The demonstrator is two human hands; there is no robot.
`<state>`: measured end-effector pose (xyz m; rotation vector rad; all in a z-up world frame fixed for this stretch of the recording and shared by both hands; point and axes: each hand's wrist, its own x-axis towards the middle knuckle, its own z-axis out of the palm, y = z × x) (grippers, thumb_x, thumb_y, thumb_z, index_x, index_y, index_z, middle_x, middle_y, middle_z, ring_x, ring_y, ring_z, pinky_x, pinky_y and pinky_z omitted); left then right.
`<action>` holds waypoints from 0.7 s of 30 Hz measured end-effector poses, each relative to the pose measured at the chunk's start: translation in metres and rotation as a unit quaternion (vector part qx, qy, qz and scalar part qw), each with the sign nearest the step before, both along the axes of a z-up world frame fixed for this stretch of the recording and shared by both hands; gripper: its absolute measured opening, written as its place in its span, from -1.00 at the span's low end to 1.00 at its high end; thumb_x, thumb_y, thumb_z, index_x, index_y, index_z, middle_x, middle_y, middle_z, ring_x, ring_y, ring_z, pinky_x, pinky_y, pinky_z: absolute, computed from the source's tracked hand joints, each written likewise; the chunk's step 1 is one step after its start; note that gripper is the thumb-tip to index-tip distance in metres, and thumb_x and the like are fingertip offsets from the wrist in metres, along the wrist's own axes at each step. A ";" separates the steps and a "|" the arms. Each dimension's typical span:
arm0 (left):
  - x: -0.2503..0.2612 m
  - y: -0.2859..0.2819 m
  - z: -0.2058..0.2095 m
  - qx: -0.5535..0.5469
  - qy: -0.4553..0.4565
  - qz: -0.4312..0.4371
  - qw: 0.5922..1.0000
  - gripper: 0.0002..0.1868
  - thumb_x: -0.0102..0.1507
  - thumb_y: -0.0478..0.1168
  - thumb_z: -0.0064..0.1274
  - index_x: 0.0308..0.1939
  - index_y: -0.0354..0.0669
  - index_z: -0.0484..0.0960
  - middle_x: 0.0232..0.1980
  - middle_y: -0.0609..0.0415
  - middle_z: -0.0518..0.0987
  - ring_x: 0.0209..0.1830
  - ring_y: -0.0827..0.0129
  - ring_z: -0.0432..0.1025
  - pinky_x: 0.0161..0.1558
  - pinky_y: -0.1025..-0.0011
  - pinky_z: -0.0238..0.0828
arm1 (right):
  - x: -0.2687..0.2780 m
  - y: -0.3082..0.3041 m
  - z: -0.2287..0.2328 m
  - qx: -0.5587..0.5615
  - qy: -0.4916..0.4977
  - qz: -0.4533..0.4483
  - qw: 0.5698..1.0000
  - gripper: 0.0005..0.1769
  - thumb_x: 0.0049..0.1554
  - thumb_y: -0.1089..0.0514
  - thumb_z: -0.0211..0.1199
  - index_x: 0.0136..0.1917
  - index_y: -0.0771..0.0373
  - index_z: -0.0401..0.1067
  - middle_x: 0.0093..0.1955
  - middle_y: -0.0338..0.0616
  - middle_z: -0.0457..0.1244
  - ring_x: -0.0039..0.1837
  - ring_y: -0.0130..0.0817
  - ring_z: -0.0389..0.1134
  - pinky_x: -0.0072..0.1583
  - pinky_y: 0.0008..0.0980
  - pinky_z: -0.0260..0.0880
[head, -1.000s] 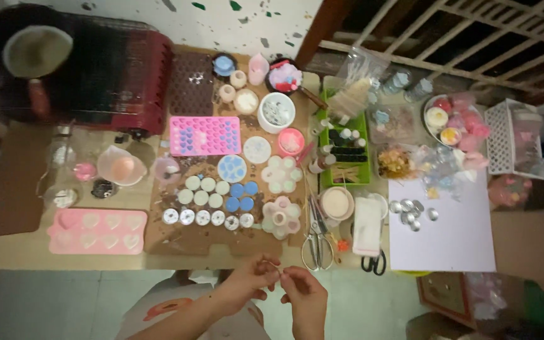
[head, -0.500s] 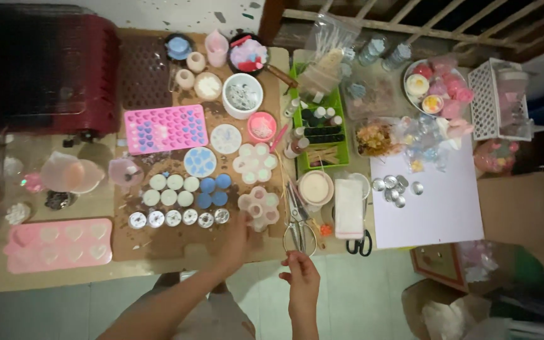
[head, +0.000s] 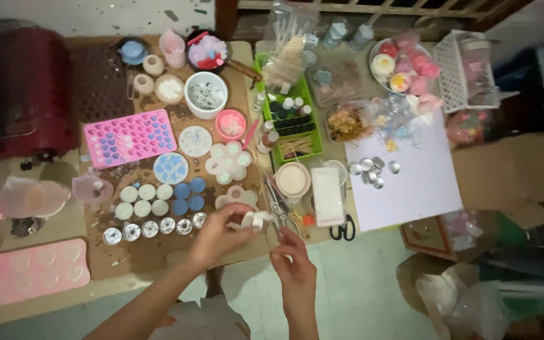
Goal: Preparing candle wicks by cutting them to size and adhering them to the bottom of metal tins
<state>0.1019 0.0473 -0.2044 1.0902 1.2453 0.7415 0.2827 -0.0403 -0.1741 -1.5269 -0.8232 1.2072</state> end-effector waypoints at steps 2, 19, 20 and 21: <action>-0.010 -0.002 0.047 -0.003 -0.052 -0.026 0.998 -0.60 0.05 -0.29 0.31 -0.02 -0.21 0.71 -0.08 0.15 0.71 -0.33 0.49 0.51 -0.26 0.52 0.55 | -0.004 0.003 0.039 0.050 0.005 0.032 0.998 -0.96 0.03 0.39 0.33 -0.21 0.33 0.54 0.45 -0.08 0.26 0.42 -0.14 0.25 0.36 -0.20 0.31; -0.070 -0.036 0.196 -0.057 -0.335 -0.239 0.910 -0.40 0.03 -0.70 0.00 0.15 -0.38 0.61 -0.04 -0.04 0.66 -0.17 0.37 0.48 -0.20 0.47 0.41 | -0.018 -0.027 0.144 0.079 0.146 -0.016 0.986 -0.86 0.05 0.52 0.18 -0.10 0.55 0.51 -0.18 0.10 0.35 -0.13 -0.14 0.29 0.01 -0.18 0.37; -0.070 -0.038 0.198 -0.054 -0.336 -0.240 0.909 -0.40 0.03 -0.70 0.00 0.15 -0.38 0.61 -0.04 -0.04 0.66 -0.17 0.37 0.48 -0.20 0.47 0.41 | -0.022 -0.027 0.147 0.082 0.144 -0.015 0.986 -0.86 0.05 0.52 0.18 -0.10 0.55 0.51 -0.18 0.10 0.35 -0.13 -0.14 0.29 0.01 -0.18 0.37; -0.071 -0.039 0.199 -0.051 -0.343 -0.240 0.907 -0.39 0.03 -0.71 -0.01 0.16 -0.38 0.60 -0.03 -0.07 0.66 -0.17 0.33 0.52 -0.19 0.42 0.54 | -0.025 -0.026 0.151 0.077 0.162 -0.019 0.984 -0.89 0.07 0.50 0.20 -0.10 0.55 0.50 -0.18 0.11 0.33 -0.12 -0.13 0.29 0.01 -0.17 0.36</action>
